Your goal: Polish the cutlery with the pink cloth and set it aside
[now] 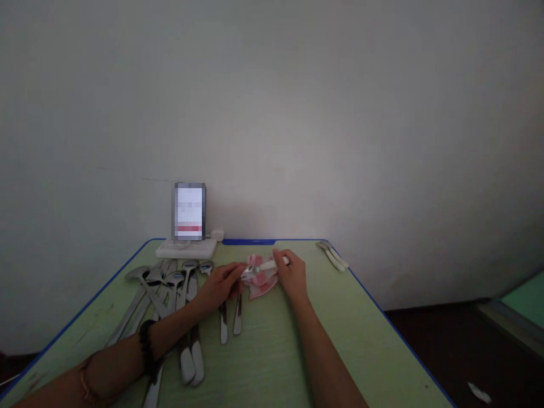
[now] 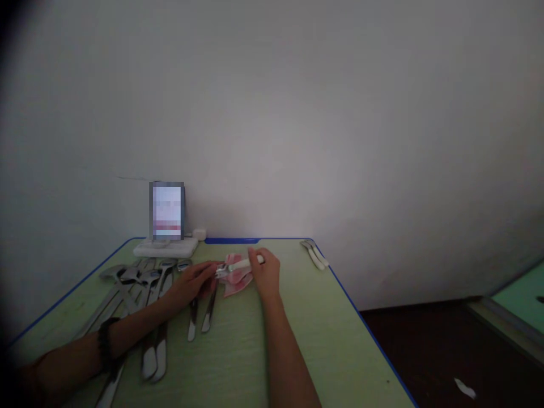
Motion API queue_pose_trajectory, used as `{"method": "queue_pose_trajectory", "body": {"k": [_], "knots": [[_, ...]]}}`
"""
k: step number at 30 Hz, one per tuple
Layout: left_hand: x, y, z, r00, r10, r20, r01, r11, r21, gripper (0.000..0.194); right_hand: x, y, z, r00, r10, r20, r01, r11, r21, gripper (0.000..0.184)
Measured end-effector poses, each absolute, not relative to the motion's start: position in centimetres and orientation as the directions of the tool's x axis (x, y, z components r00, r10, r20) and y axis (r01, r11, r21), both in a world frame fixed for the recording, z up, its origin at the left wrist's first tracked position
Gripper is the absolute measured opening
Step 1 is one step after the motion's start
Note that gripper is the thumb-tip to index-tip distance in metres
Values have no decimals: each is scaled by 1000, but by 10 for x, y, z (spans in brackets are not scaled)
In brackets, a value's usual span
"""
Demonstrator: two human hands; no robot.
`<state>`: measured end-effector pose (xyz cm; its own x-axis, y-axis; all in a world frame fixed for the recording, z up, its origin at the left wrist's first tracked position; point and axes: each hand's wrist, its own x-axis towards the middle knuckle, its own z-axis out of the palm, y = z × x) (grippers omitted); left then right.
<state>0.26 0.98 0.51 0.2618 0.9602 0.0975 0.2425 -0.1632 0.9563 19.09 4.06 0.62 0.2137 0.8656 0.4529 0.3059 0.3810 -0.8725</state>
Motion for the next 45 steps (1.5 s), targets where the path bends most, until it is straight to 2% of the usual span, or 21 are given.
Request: {"method": "queue_pose_trajectory", "body": {"k": [2,4,8,12,15,16,20,22,24,27,30,34,45], "knots": [[3,10,3,264,961,84,198,-140,970,38,208,42,7,370,826,425,342,305,-889,33],[4,10,1,274,958,86,186,-141,972,36,228,43,5,536,757,374,310,236,-921,33],[5,9,-2,339,936,91,252,-184,950,29,256,46,-5,695,650,306,272,156,-949,29],[4,9,-5,368,925,94,293,-211,933,28,261,51,-14,660,671,339,295,184,-938,21],[4,9,-6,374,923,90,326,-222,919,29,263,54,-17,527,741,416,371,240,-897,8],[4,9,-5,375,923,90,337,-226,914,29,266,54,-17,454,775,441,414,255,-874,4],[5,7,-2,387,918,89,378,-246,892,29,287,52,-16,193,879,436,716,178,-675,18],[6,6,-1,391,917,76,395,-242,886,30,296,49,-13,104,920,378,898,76,-433,25],[7,5,1,397,916,60,412,-237,880,30,299,48,-10,49,935,352,982,19,-186,30],[7,4,2,405,914,33,438,-226,870,29,297,49,-6,41,931,364,998,-54,26,36],[8,4,2,403,915,23,439,-215,873,29,293,53,-5,36,925,377,992,-80,100,37],[9,5,2,393,920,19,443,-207,872,29,292,59,-6,28,917,399,986,-91,140,34],[7,5,0,419,907,26,433,-225,873,29,293,69,-7,61,902,428,982,-130,135,34]]}}
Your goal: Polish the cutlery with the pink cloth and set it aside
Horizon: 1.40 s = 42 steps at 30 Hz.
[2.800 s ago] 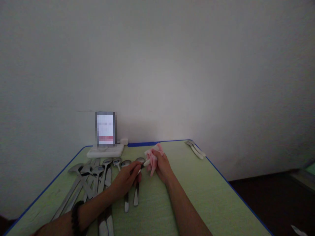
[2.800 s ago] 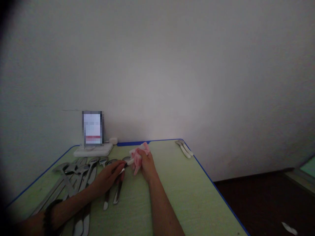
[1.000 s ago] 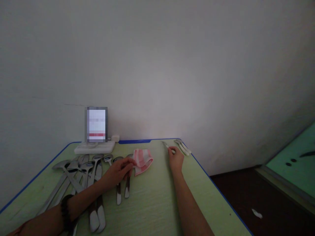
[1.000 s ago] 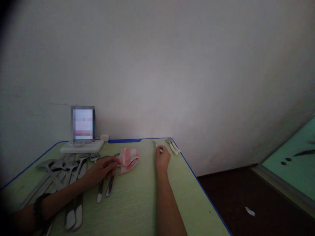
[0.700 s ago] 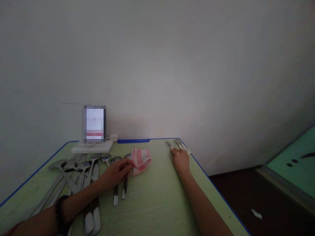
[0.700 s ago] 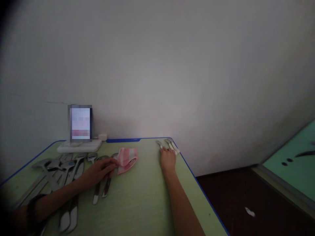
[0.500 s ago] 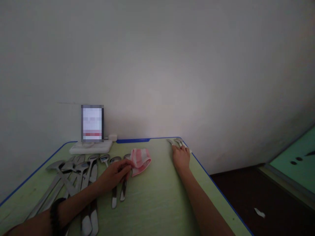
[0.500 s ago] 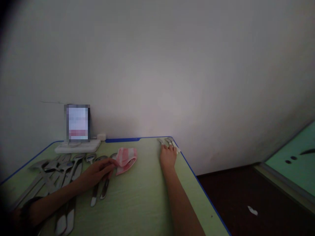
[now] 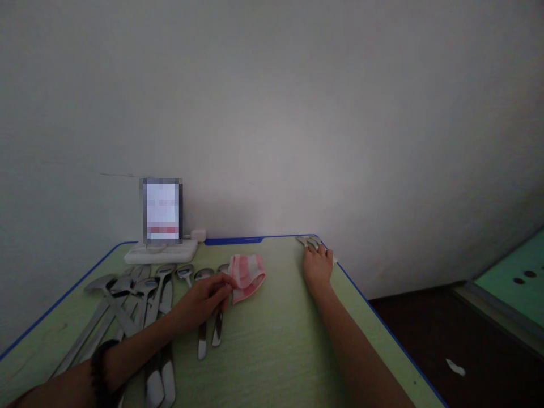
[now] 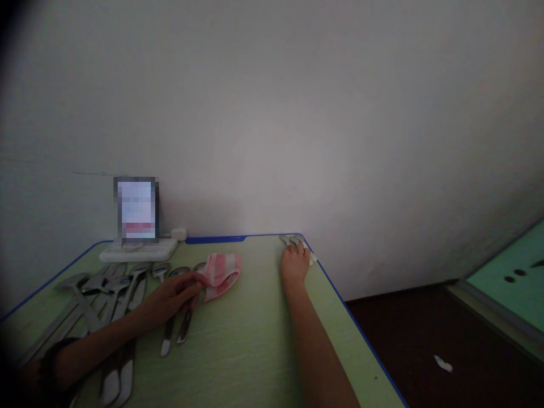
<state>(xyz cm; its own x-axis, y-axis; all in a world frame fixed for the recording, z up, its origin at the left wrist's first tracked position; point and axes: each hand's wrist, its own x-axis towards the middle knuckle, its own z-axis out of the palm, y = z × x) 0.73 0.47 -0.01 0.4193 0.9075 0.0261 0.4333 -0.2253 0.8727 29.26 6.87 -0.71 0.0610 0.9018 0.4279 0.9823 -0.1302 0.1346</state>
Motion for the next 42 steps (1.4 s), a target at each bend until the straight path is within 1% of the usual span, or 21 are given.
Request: {"method": "queue_pose_trajectory", "body": {"k": [5,9,12,16,19,22,24,26,28,30,31,32,34,36,38,39,40,42], "knots": [[7,6,-2,426,905,21,418,-217,882,29,290,68,-8,131,891,434,973,-200,116,35],[8,5,-1,419,908,20,437,-221,872,28,291,68,-10,147,876,459,970,-219,107,36],[8,4,1,415,909,20,447,-223,866,28,292,67,-11,136,862,487,972,-212,105,36],[7,4,0,397,917,27,430,-212,878,30,291,63,-11,69,851,521,985,-139,97,34],[7,6,-4,374,927,35,409,-199,890,31,284,59,-11,7,839,544,999,-32,37,31],[7,6,-6,348,935,61,388,-203,899,30,267,50,-9,-100,827,554,983,170,-75,30],[7,6,-3,329,941,80,373,-208,904,29,250,42,-5,-172,813,557,933,316,-172,34],[5,8,3,309,944,113,373,-229,899,28,231,32,-1,-227,794,563,874,422,-242,36],[-1,14,14,278,945,170,420,-279,863,26,211,23,3,-325,771,547,814,523,-254,37],[-12,22,27,298,931,211,494,-340,800,27,193,18,4,-421,744,519,767,598,-234,40],[-19,25,34,324,922,212,556,-367,745,27,185,18,3,-444,737,509,757,613,-227,40],[-27,28,41,366,913,180,631,-386,673,27,177,18,2,-452,739,500,758,613,-221,39],[-43,31,56,417,902,110,768,-414,488,27,164,23,-3,-439,760,480,786,584,-205,32],[-57,28,67,419,908,24,873,-410,266,27,154,29,-7,-374,795,477,836,512,-197,28],[-68,21,75,322,947,-27,946,-320,54,30,148,33,-10,-312,820,479,875,444,-192,28],[-74,16,78,256,966,-38,966,-257,-31,32,147,34,-11,-295,826,481,886,425,-187,29],[-79,11,79,183,982,-47,978,-186,-98,34,146,35,-11,-290,827,482,891,418,-180,29],[-89,0,78,48,996,-77,983,-61,-176,41,146,35,-11,-305,820,484,888,429,-168,29]]}}
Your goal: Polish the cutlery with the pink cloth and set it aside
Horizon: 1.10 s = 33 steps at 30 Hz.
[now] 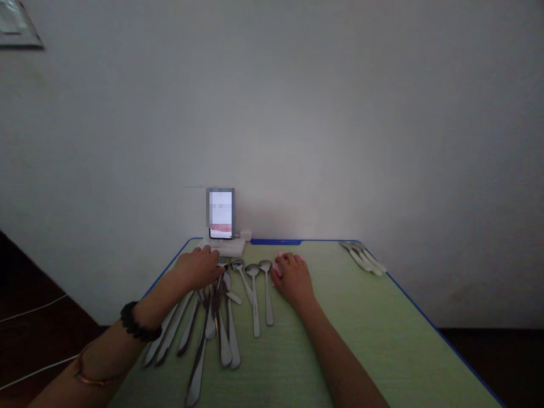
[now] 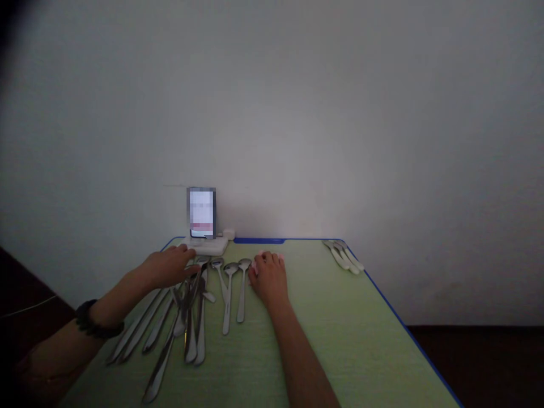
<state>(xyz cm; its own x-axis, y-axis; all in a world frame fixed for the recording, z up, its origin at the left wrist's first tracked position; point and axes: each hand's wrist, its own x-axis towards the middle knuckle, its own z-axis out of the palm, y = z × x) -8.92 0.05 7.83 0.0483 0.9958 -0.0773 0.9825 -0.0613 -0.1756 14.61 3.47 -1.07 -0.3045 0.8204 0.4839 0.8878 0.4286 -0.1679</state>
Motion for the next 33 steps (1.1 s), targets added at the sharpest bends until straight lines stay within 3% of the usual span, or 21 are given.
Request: {"method": "queue_pose_trajectory", "body": {"k": [4,7,10,14,17,21,26,33], "knots": [[-111,-14,66,-173,971,-167,975,145,-171,55,149,34,-11,-346,811,472,864,472,-178,44],[-121,-17,51,-149,966,-211,987,133,-87,67,149,36,-11,-347,815,463,854,479,-203,52],[-124,-17,41,-111,976,-189,992,97,-81,71,149,37,-12,-337,821,461,857,470,-211,50],[-126,-18,39,-11,974,-224,1000,7,-16,66,147,37,-11,-312,837,450,879,434,-197,35],[-124,-21,44,-16,973,-228,999,8,-35,61,146,36,-9,-286,843,455,900,400,-176,30],[-101,-24,53,-18,997,-78,994,9,-113,48,145,36,-8,-189,863,468,941,295,-165,33],[-45,-13,55,206,978,37,978,-204,-52,39,145,37,-9,-113,890,443,968,200,-154,27],[5,2,42,208,975,-73,974,-214,-79,38,145,39,-10,-90,905,416,971,173,-166,23]]}}
